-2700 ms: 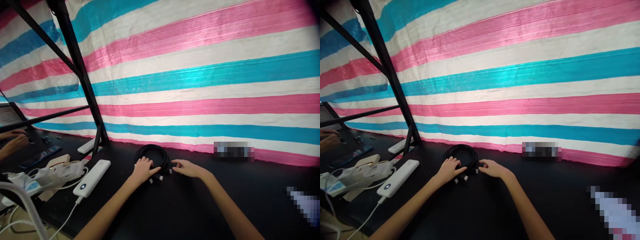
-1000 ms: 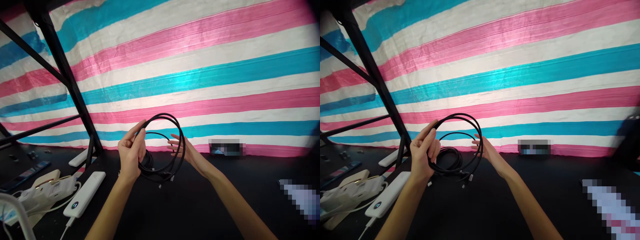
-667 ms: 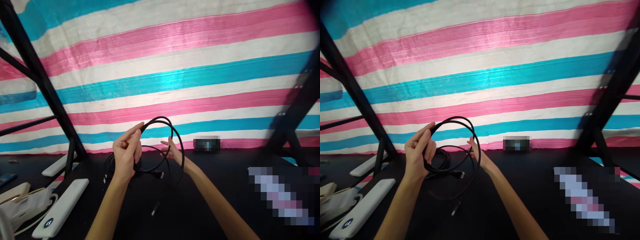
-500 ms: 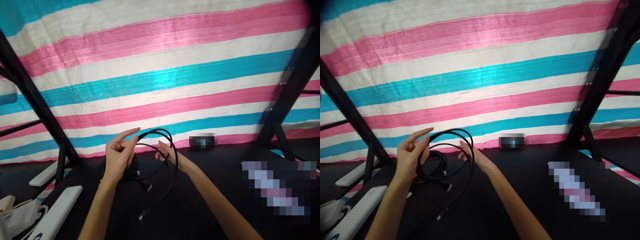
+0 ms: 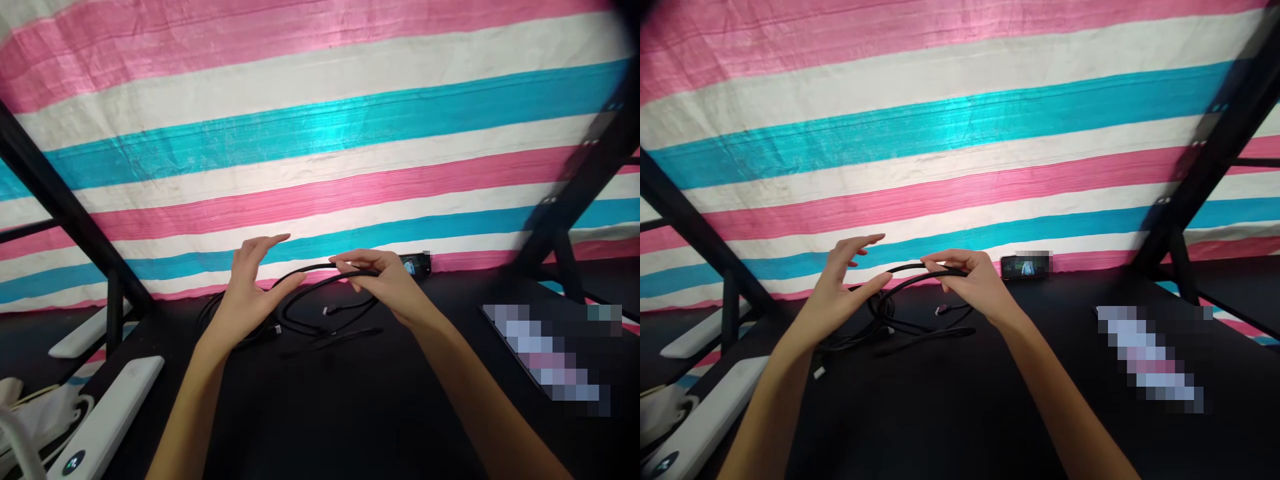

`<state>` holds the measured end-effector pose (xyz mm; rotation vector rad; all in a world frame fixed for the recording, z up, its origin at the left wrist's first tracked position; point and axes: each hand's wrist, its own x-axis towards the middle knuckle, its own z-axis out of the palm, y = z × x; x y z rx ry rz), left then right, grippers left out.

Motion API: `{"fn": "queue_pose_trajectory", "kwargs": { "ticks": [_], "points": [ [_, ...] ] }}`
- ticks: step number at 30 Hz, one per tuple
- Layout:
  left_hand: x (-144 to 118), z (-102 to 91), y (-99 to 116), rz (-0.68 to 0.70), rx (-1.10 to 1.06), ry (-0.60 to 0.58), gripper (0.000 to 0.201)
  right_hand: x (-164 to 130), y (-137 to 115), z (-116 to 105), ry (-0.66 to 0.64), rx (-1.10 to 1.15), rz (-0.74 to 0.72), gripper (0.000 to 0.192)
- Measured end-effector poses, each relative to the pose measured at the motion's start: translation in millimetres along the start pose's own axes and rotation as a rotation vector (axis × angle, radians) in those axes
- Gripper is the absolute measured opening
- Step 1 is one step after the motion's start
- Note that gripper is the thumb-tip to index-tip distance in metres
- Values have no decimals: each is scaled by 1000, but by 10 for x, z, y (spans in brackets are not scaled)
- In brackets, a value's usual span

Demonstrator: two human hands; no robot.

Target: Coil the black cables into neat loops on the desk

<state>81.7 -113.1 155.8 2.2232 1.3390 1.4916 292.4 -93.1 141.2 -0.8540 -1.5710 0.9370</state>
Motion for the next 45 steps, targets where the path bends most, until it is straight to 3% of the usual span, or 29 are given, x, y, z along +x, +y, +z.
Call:
{"fn": "queue_pose_trajectory", "kwargs": {
  "ticks": [4,6,8,10,16,22,29,36,40,45],
  "points": [
    [-24,101,59,-186,-219,-311,29,-29,-54,53,2,6,-33,22],
    [-34,139,100,-250,-366,-441,43,-32,-61,73,-2,-12,-26,23],
    [-36,135,110,-284,-469,-451,51,-22,-50,67,-4,-51,-15,24],
    [-25,77,82,-323,-570,-333,49,5,-21,28,29,-80,-4,27],
    [73,-328,-59,-422,-902,230,39,92,69,-250,215,45,79,27],
    [105,-736,-148,-326,-1035,606,37,55,4,-621,164,315,292,20],
    [43,-1008,-333,-330,-910,698,39,-17,-151,-933,184,540,356,7],
    [9,-1058,-390,-404,-772,1042,32,-168,-300,-1030,458,265,40,19],
    [9,-1067,-425,-435,-683,1233,29,-220,-292,-1170,528,205,-30,19],
    [7,-1084,-417,-363,-622,1293,29,-236,-306,-1428,523,338,-34,11]
  ]
}}
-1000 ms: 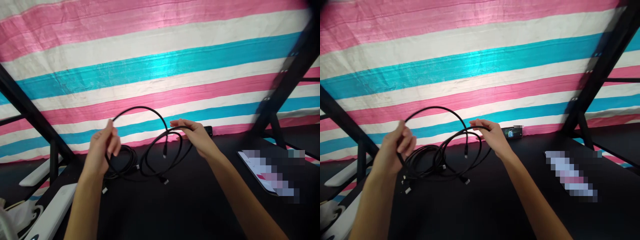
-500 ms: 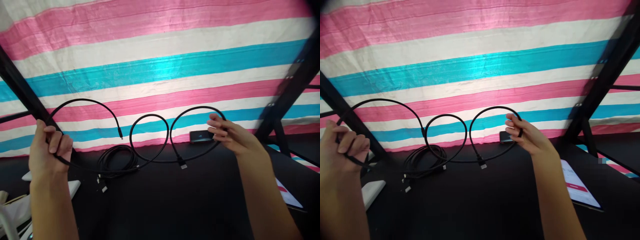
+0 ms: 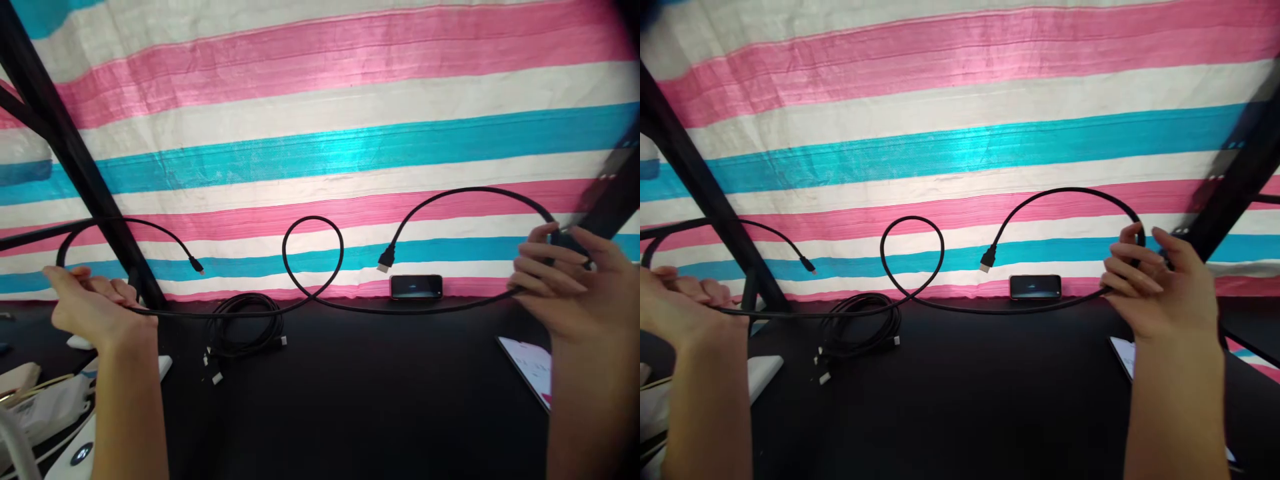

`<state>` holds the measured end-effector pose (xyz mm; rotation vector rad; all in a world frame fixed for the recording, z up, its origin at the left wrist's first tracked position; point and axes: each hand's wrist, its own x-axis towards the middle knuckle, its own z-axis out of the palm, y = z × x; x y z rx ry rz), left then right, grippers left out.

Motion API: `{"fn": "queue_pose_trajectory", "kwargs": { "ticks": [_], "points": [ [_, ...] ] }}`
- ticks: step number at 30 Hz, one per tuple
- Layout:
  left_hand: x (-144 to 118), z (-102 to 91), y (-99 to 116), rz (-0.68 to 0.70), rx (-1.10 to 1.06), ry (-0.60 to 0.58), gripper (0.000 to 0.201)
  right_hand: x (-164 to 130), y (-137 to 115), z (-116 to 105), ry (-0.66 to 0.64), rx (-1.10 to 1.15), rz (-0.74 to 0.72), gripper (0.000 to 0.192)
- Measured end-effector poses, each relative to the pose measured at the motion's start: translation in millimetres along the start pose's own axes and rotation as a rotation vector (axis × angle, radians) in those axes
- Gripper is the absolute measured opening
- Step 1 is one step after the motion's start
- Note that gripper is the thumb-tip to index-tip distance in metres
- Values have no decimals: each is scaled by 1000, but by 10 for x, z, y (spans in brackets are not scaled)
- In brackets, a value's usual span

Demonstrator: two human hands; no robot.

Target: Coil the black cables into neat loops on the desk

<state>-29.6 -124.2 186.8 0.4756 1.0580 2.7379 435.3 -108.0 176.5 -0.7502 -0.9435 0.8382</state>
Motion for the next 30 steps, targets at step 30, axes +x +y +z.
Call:
{"fn": "queue_pose_trajectory", "kwargs": {
  "ticks": [30],
  "points": [
    [-2026,-7,-741,-434,697,-1747,88,-519,-221,695,-161,275,-27,18]
  ]
}}
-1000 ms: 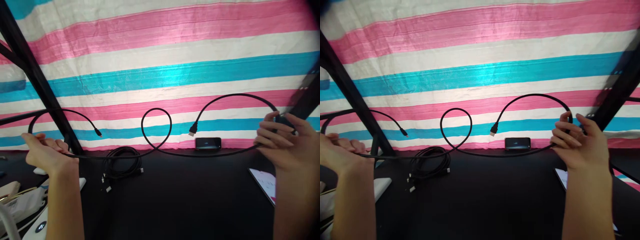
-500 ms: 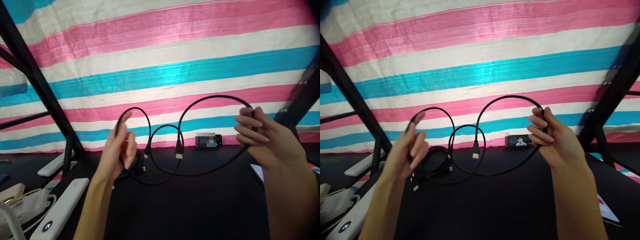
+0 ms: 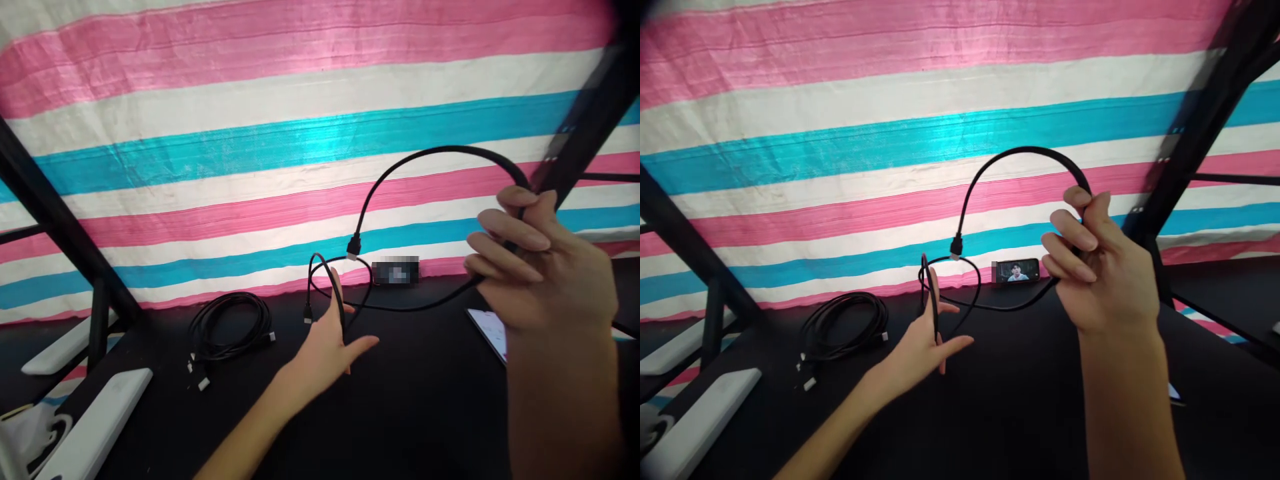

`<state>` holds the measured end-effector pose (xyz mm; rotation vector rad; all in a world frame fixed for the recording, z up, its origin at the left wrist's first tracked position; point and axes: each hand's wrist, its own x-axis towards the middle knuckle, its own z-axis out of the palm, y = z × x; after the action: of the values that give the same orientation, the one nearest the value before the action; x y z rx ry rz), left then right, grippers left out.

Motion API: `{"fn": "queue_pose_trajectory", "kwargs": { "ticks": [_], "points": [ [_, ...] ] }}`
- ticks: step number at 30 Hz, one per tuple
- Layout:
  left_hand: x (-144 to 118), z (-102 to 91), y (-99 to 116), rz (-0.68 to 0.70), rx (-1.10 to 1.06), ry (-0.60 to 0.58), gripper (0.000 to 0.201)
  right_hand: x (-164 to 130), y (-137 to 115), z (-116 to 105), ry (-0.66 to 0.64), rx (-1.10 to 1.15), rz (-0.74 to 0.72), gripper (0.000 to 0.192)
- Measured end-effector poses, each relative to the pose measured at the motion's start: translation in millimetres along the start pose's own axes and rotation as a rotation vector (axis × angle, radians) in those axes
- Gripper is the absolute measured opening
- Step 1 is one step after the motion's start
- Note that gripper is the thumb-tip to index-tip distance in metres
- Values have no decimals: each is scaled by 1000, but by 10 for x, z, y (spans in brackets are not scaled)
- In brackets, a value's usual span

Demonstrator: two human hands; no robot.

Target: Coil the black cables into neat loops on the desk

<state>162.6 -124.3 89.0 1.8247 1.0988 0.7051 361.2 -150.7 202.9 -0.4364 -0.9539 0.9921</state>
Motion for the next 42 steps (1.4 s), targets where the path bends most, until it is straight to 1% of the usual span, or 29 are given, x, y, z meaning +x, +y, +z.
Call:
{"fn": "queue_pose_trajectory", "kwargs": {
  "ticks": [3,5,8,11,14,18,20,22,25,28,30,33,35,39,41,42],
  "points": [
    [33,190,-32,-124,366,34,90,-50,-50,26,-5,95,-25,15],
    [51,250,-38,-195,586,67,90,-58,-72,12,13,151,-32,15],
    [79,263,-61,-258,742,109,85,-45,-76,-19,59,187,-34,14],
    [115,229,-130,-287,818,140,81,-37,-77,-47,44,162,-85,12],
    [157,181,-218,-302,820,119,82,-36,-121,-129,15,116,-146,15],
    [179,139,-273,-321,740,41,94,8,-229,-365,-13,145,-149,10],
    [170,141,-272,-319,739,9,93,41,-268,-475,-11,133,-129,12],
    [155,155,-273,-327,750,-8,86,63,-289,-534,10,112,-105,12],
    [141,166,-289,-362,748,-36,77,61,-294,-520,51,91,-92,11],
    [134,131,-298,-376,745,-33,72,40,-282,-426,72,85,-104,10],
    [124,87,-286,-371,741,-46,66,33,-262,-343,119,61,-112,10],
    [103,30,-252,-369,738,-95,59,39,-223,-229,216,2,-127,21],
    [91,8,-236,-381,736,-126,61,47,-202,-191,253,-23,-145,25],
    [91,-44,-243,-413,710,-194,66,54,-198,-250,259,-26,-186,22],
    [99,-93,-256,-417,701,-197,66,58,-212,-315,222,-25,-196,17],
    [104,-124,-261,-417,698,-193,66,62,-220,-342,212,-90,-197,17]
  ]
}}
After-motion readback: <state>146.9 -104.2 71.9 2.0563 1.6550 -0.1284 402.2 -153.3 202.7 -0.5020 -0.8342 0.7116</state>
